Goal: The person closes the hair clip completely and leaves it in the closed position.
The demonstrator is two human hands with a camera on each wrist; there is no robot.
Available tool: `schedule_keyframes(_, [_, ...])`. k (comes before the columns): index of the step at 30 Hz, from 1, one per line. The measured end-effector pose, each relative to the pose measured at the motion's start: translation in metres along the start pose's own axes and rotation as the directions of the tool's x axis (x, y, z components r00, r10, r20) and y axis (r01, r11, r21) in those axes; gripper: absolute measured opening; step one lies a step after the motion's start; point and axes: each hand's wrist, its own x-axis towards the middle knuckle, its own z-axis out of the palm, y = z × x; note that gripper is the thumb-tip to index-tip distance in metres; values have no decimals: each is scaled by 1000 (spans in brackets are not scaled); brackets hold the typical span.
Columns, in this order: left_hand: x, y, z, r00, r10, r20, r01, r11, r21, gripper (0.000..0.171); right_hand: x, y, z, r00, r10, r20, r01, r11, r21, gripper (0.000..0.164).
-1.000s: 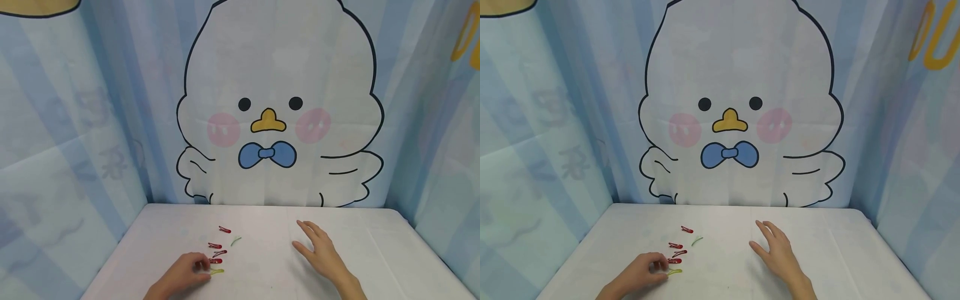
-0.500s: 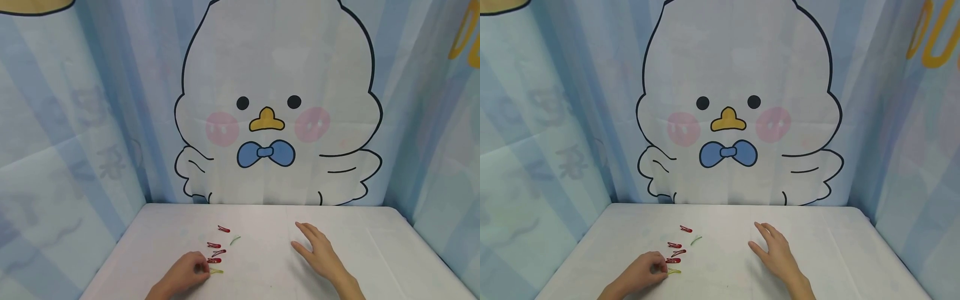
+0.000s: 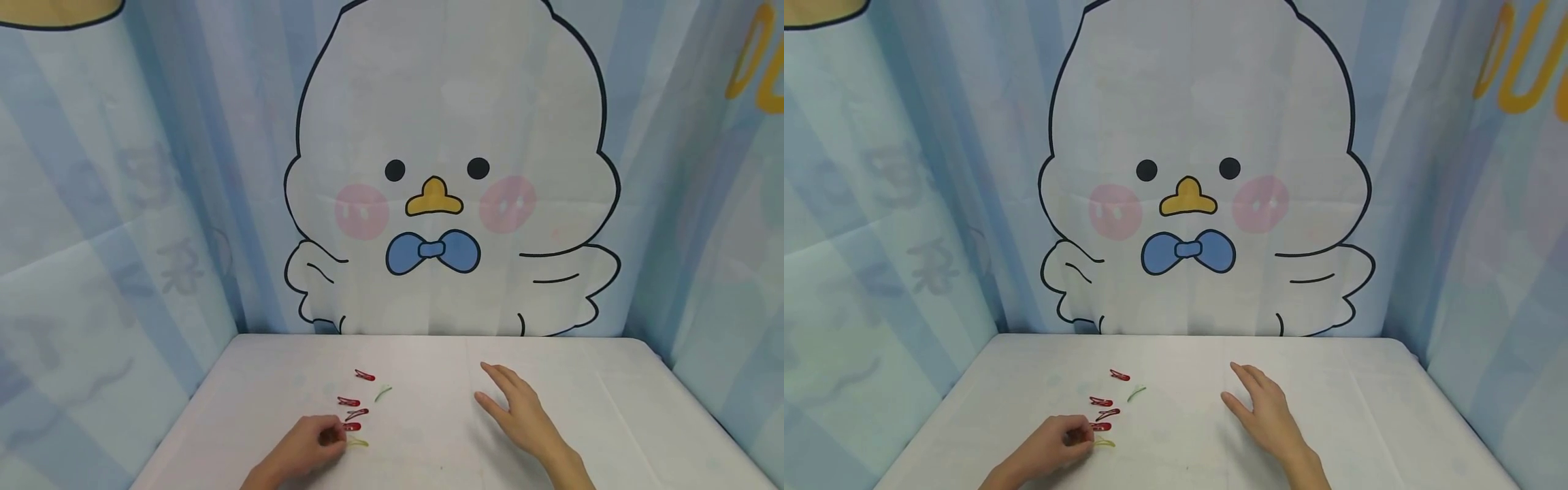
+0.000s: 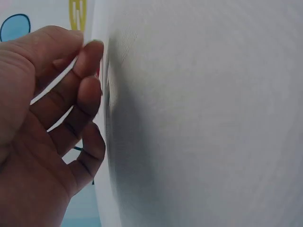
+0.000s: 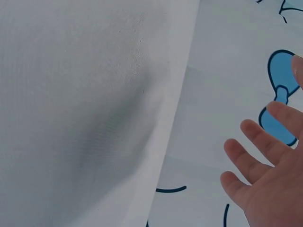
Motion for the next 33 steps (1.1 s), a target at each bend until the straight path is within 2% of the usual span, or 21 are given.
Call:
schedule_keyframes(5, [1,4,1,1000,21,-10,-22,996,-88,6,0,-1,0,1000,4,2,-4,1000,-2,54])
schedule_keyframes(13, [4,14,2,998,55,-32,-61,969,-240,9,0,-5,-1,1000,8,0,-8,1000,-6,55])
schedule_keyframes(25, [13,25,9,996,40,-79,-64,943,-326,12,4,-9,1,1000,0,-13,0,1000,2,55])
schedule_keyframes(33, [19,37,17,991,74,-110,-108,928,-356,12,5,-14,2,1000,2,-15,-2,1000,20,57])
